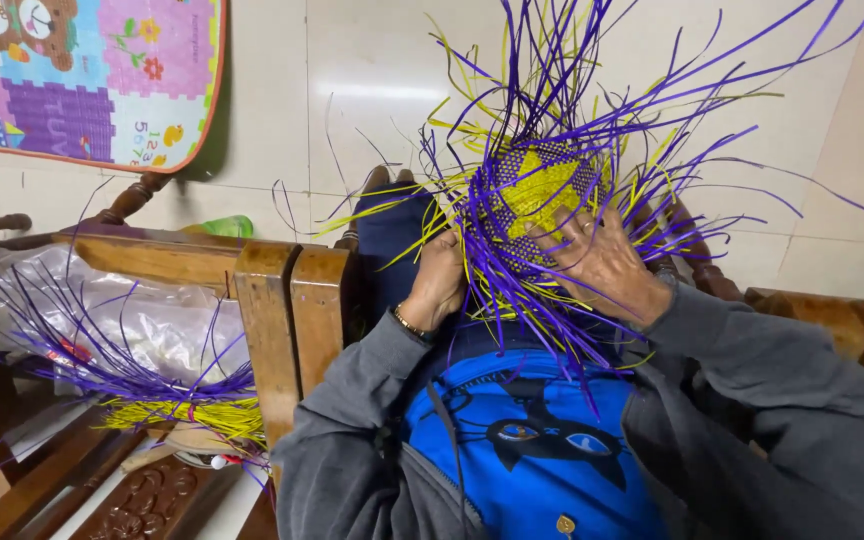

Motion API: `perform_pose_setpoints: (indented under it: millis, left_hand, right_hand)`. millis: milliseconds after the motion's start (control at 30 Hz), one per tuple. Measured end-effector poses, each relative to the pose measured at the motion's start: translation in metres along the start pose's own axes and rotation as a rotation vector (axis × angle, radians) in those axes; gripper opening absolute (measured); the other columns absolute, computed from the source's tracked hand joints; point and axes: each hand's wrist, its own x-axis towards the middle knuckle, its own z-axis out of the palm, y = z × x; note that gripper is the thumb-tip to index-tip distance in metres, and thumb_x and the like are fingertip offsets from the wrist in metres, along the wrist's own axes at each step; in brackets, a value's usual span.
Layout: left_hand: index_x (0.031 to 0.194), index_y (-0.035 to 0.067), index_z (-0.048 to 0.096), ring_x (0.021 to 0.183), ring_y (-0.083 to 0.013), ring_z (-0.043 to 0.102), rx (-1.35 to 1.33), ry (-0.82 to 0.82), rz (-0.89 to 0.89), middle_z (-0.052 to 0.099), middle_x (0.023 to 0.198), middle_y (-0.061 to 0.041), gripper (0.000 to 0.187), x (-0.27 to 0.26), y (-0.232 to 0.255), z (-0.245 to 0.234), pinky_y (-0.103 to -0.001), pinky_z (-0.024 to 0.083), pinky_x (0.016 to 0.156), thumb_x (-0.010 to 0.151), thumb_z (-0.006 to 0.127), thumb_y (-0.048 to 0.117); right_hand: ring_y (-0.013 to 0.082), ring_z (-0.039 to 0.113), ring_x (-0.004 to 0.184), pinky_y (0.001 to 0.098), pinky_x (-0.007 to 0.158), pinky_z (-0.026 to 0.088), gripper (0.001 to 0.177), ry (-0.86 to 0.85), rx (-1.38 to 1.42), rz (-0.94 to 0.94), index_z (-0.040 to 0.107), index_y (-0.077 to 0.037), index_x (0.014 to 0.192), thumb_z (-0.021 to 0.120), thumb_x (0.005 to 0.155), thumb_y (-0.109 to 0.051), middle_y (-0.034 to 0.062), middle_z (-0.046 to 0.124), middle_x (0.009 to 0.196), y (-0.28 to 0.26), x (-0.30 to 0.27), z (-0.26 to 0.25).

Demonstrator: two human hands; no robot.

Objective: Weaving a circular object using purple and yellow plastic strands.

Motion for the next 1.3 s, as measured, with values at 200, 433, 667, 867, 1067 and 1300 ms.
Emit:
perform_pose_setpoints:
  millis: [200,433,667,867,1067,1300]
  left_hand:
    - [0.089,-0.005,0.066,0.063,-0.0212,0.069,0.157,-0.071,0.147,0.069,0.072,-0.015,0.011,0.01,-0.018,-0.004,-0.035,0.06,0.061,0.08,0.071,-0.001]
    - [0.088,0.002,0.073,0.071,-0.0136,0.065,0.265,-0.25,0.336,0.071,0.076,-0.01,0.013,0.008,-0.024,0.01,-0.032,0.058,0.069,0.078,0.071,-0.006]
    - [0.085,0.001,0.071,0.068,-0.0133,0.06,0.34,-0.374,0.324,0.066,0.069,-0.007,0.014,0.04,-0.074,0.003,-0.029,0.055,0.066,0.073,0.071,-0.006]
    - [0.082,-0.001,0.069,0.066,-0.0148,0.055,0.393,-0.332,0.364,0.062,0.066,-0.01,0.012,0.046,-0.084,-0.001,-0.026,0.049,0.059,0.071,0.072,-0.005]
    - [0.097,0.007,0.07,0.064,-0.0095,0.057,0.504,-0.172,0.359,0.066,0.077,-0.005,0.028,0.025,-0.04,-0.01,-0.021,0.049,0.057,0.071,0.078,0.012]
    - [0.093,0.005,0.067,0.081,-0.0192,0.06,0.724,0.115,0.897,0.065,0.086,-0.009,0.01,-0.021,0.004,0.009,-0.03,0.049,0.075,0.089,0.063,0.013]
  right_hand:
    - [0.0283,0.055,0.097,0.0511,0.088,0.036,0.047,0.176,0.048,-0.097,0.053,-0.018,0.117,0.064,0.081,-0.047,0.0134,0.053,0.114,0.01,0.002,-0.012]
    - [0.0246,0.064,0.086,0.0411,0.083,0.038,0.031,0.479,0.198,-0.057,0.064,-0.013,0.09,0.059,0.094,-0.043,0.0069,0.068,0.094,0.025,0.005,-0.002]
    - [0.0383,0.061,0.086,0.0511,0.078,0.045,0.017,0.386,0.732,-0.291,0.066,-0.009,0.096,0.053,0.087,-0.016,0.0151,0.064,0.095,0.015,0.027,0.054]
    - [0.0386,0.058,0.105,0.0507,0.083,0.043,0.038,0.404,0.297,-0.24,0.066,-0.022,0.118,0.053,0.094,-0.048,0.0134,0.061,0.118,0.052,0.088,0.05]
    - [0.0374,0.055,0.101,0.0477,0.082,0.039,0.052,0.178,0.527,0.034,0.068,-0.012,0.116,0.055,0.093,-0.058,0.0157,0.062,0.112,0.07,0.118,0.064]
    - [0.0324,0.052,0.103,0.0468,0.086,0.033,0.023,0.8,0.064,0.221,0.068,-0.007,0.111,0.058,0.098,-0.024,0.0095,0.061,0.113,0.02,0.095,0.031]
